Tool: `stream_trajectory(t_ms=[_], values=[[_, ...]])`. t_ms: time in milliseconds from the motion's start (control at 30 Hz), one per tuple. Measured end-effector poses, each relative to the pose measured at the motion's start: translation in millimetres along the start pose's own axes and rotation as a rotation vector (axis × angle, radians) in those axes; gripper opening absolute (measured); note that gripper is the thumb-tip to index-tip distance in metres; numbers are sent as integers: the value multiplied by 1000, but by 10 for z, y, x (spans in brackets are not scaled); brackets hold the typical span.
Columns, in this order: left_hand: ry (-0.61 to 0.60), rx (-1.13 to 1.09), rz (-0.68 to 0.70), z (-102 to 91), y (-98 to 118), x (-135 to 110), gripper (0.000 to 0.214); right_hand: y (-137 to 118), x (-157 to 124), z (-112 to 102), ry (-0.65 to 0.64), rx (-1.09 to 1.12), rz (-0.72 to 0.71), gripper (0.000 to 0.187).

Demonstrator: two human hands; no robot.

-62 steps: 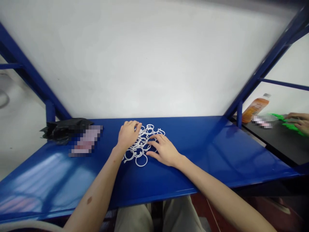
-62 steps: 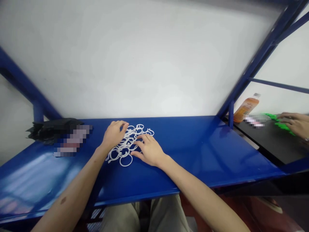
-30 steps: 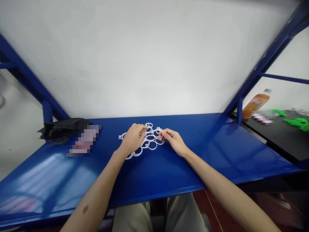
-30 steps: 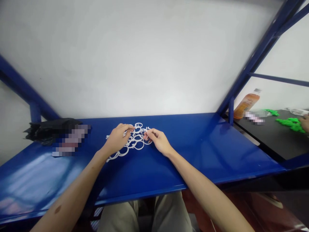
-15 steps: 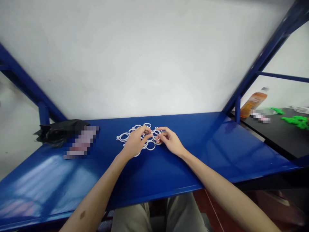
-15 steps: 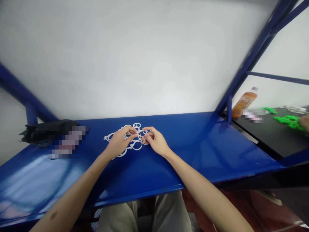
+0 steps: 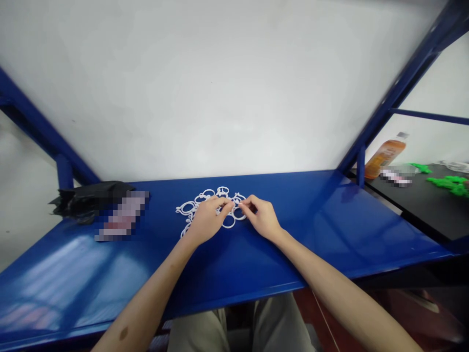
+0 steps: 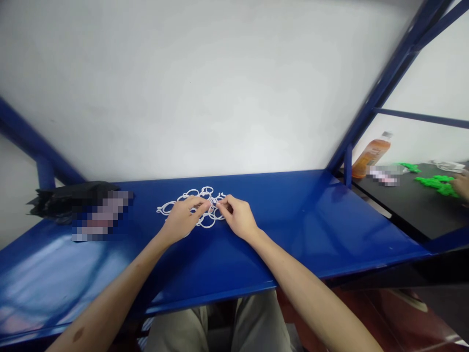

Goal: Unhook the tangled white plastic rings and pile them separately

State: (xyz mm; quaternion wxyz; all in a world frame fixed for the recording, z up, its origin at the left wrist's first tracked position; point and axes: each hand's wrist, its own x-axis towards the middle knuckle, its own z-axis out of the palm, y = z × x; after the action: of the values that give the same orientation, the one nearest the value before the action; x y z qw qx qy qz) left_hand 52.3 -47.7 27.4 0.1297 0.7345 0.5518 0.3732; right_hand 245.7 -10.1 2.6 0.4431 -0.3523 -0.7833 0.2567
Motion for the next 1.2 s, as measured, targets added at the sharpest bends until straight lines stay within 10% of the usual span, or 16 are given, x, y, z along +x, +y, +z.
stream_trajectory(t_ms=[533, 967, 1100, 1200], values=[[62, 95, 192, 173, -61, -81, 17, 55, -63, 6, -142, -300, -387, 24], [-222, 396, 256, 124, -95, -136, 13, 540, 124, -655, 8, -900, 418, 31], [-220, 384, 258, 116, -74, -125, 10, 369, 131, -567, 56, -774, 205, 25], [-201, 386, 246, 120, -69, -125, 9, 194, 107, -436, -182, -437, 15, 17]])
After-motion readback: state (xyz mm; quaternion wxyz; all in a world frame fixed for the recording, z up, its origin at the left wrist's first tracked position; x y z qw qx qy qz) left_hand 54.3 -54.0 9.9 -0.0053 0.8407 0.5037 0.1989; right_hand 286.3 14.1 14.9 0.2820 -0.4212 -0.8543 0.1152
